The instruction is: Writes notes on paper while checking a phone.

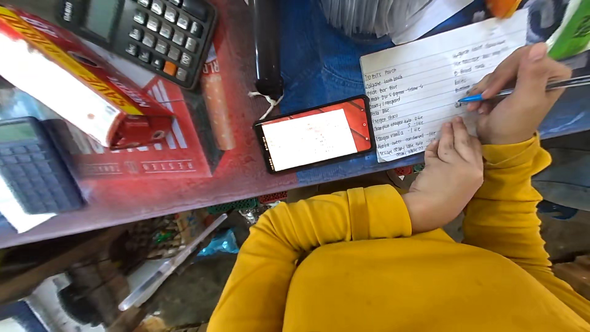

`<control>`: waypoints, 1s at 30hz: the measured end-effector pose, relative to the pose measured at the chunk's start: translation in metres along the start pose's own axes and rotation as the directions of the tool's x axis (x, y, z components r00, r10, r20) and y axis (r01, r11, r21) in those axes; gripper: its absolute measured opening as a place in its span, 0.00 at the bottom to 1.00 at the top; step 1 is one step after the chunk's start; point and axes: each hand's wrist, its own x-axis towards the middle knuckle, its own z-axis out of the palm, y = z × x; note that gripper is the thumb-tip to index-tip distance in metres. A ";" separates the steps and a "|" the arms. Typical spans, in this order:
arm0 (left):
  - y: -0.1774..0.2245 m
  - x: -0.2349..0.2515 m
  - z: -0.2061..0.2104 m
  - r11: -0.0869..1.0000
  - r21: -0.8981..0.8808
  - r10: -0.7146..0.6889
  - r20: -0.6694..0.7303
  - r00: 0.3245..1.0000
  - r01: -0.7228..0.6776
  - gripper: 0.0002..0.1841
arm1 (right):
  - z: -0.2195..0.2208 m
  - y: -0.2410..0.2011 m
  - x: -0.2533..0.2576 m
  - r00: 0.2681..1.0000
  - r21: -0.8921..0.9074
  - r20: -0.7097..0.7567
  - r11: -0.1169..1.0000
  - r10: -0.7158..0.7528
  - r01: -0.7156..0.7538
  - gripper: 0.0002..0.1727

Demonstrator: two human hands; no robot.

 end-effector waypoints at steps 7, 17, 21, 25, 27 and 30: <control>-0.002 0.000 -0.009 1.000 -0.022 0.002 0.068 0.998 0.000 0.26 | 0.001 -0.001 -0.001 1.000 -0.005 -0.011 1.000 0.021 -0.021 0.29; -0.002 0.000 -0.012 1.000 0.010 0.019 0.169 0.985 -0.021 0.30 | 0.002 -0.001 0.002 0.999 0.031 -0.033 0.999 0.014 -0.013 0.31; -0.001 0.001 -0.011 0.999 0.035 0.027 0.199 0.980 -0.035 0.32 | 0.001 -0.002 0.004 0.995 0.079 -0.072 0.995 0.066 -0.060 0.32; 0.000 0.002 -0.004 0.988 0.141 0.048 0.112 0.993 -0.064 0.28 | 0.000 -0.003 0.004 0.992 0.118 -0.091 0.990 0.090 -0.079 0.32; 0.000 0.002 -0.001 0.982 0.176 0.060 0.082 0.995 -0.074 0.27 | 0.000 -0.002 0.004 0.993 0.121 -0.088 0.990 0.082 -0.071 0.32; -0.002 0.003 0.002 0.984 0.153 0.078 0.057 0.995 -0.086 0.27 | 0.000 -0.002 0.004 0.994 0.115 -0.084 0.991 0.076 -0.066 0.32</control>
